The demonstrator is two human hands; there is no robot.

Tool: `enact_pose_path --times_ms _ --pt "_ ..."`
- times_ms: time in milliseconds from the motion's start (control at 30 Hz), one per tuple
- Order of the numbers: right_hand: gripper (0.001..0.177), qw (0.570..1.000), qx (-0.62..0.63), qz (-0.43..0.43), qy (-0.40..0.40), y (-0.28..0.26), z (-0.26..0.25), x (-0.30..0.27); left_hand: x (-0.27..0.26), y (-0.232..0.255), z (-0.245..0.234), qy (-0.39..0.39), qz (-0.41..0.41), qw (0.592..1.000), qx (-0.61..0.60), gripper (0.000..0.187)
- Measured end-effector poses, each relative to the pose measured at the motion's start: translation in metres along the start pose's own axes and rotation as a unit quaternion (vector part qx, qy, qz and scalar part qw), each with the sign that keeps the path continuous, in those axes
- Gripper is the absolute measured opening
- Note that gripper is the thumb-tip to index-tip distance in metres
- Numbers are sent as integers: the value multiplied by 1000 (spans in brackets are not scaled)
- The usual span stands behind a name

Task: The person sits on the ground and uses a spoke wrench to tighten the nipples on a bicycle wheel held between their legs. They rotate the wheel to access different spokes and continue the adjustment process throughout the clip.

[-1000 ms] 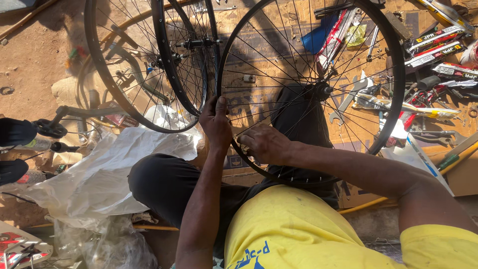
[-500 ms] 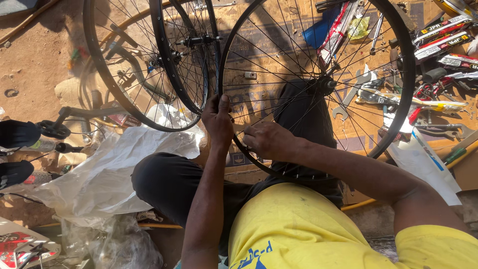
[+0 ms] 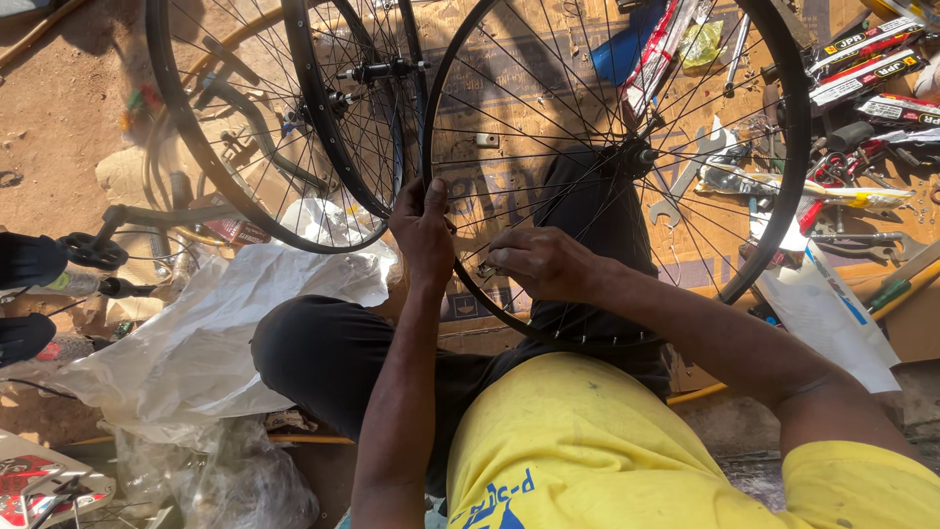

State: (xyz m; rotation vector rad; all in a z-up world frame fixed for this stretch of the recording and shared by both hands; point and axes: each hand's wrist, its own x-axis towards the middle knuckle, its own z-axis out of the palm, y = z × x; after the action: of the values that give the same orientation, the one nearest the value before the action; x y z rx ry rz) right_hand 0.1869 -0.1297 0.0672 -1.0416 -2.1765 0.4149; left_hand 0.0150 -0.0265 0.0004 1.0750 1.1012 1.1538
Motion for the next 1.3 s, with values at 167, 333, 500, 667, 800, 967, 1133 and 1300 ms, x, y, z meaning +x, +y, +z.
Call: enact_pose_path --times_ms 167,333,500,667,800,967,1133,1300 --pt "20 978 -202 34 44 -20 -12 7 -2 1 -2 -5 -18 1000 -5 42" --pt "17 978 -154 105 -95 -14 8 17 -1 5 1 -24 -12 1000 14 40" --pt "10 980 -59 130 -141 -12 8 25 3 -3 0 0 -17 1000 25 36" --pt "12 984 -175 -20 -11 -35 -1 19 0 -10 -2 2 70 997 24 33" --pt "10 983 -96 77 -138 -5 7 20 -4 -9 3 12 -13 1000 -3 33" --pt "8 959 -241 83 -126 -3 32 14 -4 -5 5 11 25 1000 -1 32" --pt "31 930 -123 191 -288 -3 17 41 -3 -1 5 -2 34 999 -42 36" --pt "54 862 86 331 -374 6 -14 63 -4 -2 2 6 -35 999 -28 36"
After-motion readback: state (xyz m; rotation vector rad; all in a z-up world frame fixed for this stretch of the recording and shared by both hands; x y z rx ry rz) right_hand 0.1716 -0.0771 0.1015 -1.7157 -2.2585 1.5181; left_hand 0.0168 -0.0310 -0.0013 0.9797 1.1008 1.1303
